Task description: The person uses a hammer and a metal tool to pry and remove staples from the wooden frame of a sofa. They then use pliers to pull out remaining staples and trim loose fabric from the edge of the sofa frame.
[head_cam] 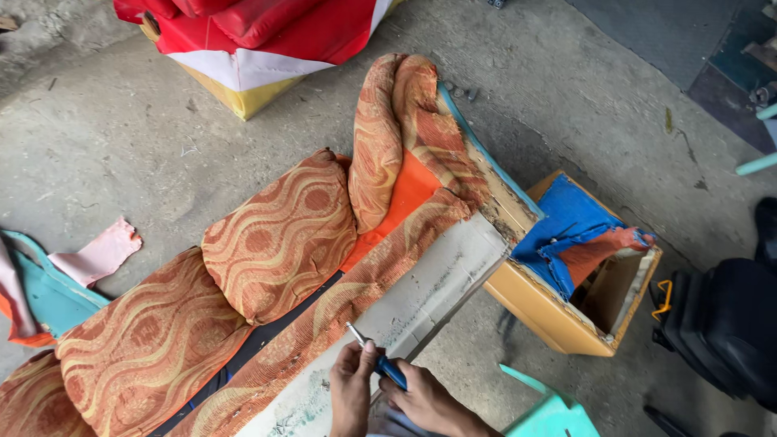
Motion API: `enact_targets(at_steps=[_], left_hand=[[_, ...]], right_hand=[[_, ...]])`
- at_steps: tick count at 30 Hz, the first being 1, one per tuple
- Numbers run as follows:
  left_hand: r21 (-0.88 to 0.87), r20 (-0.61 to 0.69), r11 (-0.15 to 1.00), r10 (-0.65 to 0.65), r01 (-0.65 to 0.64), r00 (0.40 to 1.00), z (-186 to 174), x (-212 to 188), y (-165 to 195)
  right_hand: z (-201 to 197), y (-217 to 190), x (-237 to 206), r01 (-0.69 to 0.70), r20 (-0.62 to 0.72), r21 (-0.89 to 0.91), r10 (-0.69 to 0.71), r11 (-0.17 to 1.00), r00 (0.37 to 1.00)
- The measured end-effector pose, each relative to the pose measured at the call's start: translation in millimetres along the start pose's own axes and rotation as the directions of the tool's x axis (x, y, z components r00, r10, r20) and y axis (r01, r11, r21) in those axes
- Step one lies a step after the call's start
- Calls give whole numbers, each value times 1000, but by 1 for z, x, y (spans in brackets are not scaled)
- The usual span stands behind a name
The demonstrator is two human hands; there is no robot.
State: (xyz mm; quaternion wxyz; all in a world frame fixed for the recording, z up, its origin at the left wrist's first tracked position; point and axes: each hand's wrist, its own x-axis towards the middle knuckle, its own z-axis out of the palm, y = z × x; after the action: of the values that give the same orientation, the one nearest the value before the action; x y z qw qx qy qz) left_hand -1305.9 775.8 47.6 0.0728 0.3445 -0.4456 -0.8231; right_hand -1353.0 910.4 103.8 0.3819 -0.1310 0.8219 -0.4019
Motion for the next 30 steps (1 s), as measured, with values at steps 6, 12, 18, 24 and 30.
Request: enact_targets(at_steps=[6, 12, 18, 24, 30], left_hand=[[-39, -40, 995, 93, -95, 995, -19, -2, 11], [-16, -89, 992, 121, -123, 989, -37, 0, 15], [-235, -18, 971, -55, 50, 998, -37, -9, -2], [-492, 0, 867, -97, 85, 995, -48, 4, -25], [-384, -61, 912, -180, 143, 982, -49, 10, -29]], right_hand=[[3, -33, 6, 137, 24, -185, -135, 973, 991], [9, -50, 22, 242, 90, -120, -232, 963, 969], [-9, -40, 19, 388, -131, -437, -484, 811, 865], [-27, -42, 30, 213, -97, -721, -401, 659, 911], [-25, -32, 28, 177, -35, -823, -360, 539, 932]])
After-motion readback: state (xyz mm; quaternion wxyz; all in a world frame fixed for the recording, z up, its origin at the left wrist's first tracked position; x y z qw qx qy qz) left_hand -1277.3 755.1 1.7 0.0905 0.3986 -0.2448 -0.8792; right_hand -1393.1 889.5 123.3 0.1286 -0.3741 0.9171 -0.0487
